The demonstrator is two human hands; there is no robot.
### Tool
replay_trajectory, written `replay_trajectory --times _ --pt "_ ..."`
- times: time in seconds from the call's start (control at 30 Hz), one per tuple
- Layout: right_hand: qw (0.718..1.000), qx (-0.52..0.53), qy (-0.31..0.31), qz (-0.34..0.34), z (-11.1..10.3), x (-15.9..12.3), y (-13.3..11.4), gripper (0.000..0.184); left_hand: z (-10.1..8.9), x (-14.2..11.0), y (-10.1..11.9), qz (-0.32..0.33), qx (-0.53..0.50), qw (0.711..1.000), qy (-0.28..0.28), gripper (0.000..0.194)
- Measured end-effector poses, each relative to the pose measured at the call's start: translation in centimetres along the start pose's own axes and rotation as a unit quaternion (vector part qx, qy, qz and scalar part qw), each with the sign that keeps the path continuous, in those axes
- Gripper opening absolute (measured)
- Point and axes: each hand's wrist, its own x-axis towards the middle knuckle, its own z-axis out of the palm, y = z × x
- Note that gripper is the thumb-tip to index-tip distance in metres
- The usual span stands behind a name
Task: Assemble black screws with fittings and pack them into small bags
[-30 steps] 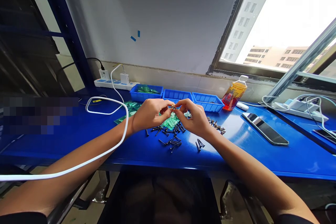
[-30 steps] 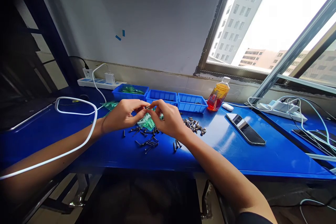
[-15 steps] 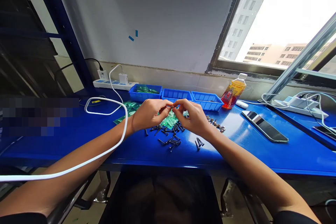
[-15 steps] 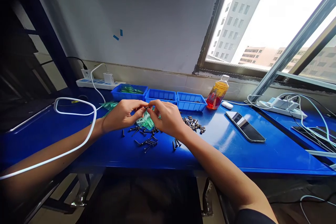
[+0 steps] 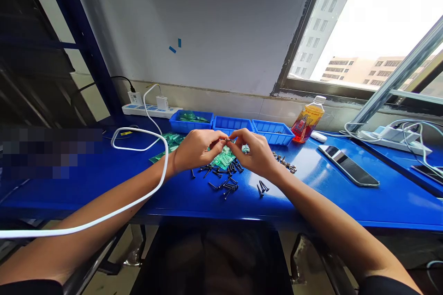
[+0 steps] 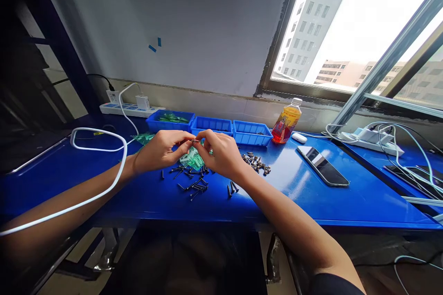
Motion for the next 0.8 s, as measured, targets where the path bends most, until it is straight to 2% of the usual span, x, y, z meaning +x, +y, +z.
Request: replay_trajectory --times 0.47,0.8 --pt "1.0 -0.005 -0.021 -0.005 -0.21 0.11 -0.1 0.007 -0.03 0.02 -0.02 0.007 -0.009 1.0 -0.018 0.033" --pt "1.0 -0.018 -0.008 -0.021 -0.09 0.0 0.08 0.008 0.04 0.04 0.22 -0.006 -0.019 1.0 -0.013 0.032"
